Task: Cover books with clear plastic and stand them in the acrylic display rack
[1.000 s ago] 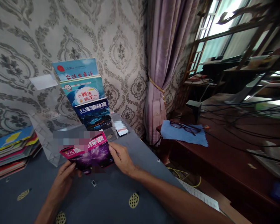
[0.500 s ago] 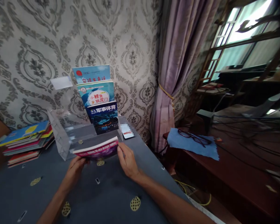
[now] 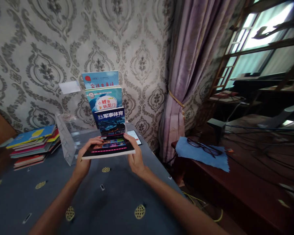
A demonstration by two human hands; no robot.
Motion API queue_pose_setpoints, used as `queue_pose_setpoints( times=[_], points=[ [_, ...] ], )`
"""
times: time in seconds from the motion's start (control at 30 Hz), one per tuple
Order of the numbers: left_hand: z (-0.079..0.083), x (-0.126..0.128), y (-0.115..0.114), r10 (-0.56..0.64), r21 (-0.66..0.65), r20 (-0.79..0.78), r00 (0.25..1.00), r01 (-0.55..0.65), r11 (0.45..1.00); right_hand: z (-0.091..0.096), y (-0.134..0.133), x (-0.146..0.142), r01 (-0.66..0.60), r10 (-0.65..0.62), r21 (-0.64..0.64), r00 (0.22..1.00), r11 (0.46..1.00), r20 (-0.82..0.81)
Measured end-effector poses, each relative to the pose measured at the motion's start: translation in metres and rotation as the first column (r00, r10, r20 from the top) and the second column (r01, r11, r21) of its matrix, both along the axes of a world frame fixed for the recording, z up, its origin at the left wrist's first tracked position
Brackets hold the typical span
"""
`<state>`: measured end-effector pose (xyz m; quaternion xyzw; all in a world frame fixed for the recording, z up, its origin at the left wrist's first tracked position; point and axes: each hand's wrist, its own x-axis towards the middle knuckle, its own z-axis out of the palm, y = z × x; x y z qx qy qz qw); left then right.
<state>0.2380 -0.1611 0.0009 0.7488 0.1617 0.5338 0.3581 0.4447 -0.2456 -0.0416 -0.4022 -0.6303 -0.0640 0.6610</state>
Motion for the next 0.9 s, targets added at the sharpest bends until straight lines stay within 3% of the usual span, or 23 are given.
queue_pose_setpoints(
  times=[0.13, 0.23, 0.37, 0.5, 0.63, 0.9],
  points=[
    [0.023, 0.009, 0.006, 0.046, 0.088, -0.004, 0.999, -0.046, 0.995, 0.027, 0.017, 0.008, 0.031, -0.029, 0.059, 0.999, 0.998, -0.031],
    [0.036, 0.017, 0.012, 0.096, 0.062, 0.051, 0.994, -0.099, 0.993, 0.045, 0.03, 0.01, 0.032, -0.026, 0.087, 0.998, 0.996, -0.064],
    [0.044, 0.031, 0.022, 0.151, -0.037, 0.21, 0.966, -0.146, 0.989, 0.063, 0.046, 0.011, 0.058, -0.047, 0.09, 0.992, 0.994, -0.115],
    [0.047, 0.045, 0.03, 0.166, -0.02, 0.296, 0.941, -0.168, 0.986, 0.077, 0.059, 0.013, 0.099, -0.088, 0.066, 0.984, 0.993, -0.158],
    [0.048, 0.054, 0.034, 0.2, 0.0, 0.304, 0.932, -0.209, 0.978, 0.082, 0.068, 0.017, 0.101, -0.096, 0.016, 0.974, 0.995, -0.204],
    [0.039, 0.062, 0.044, 0.28, 0.012, 0.231, 0.932, -0.29, 0.957, 0.075, 0.079, 0.027, -0.013, -0.01, -0.109, 0.978, 0.994, -0.206]
  ],
)
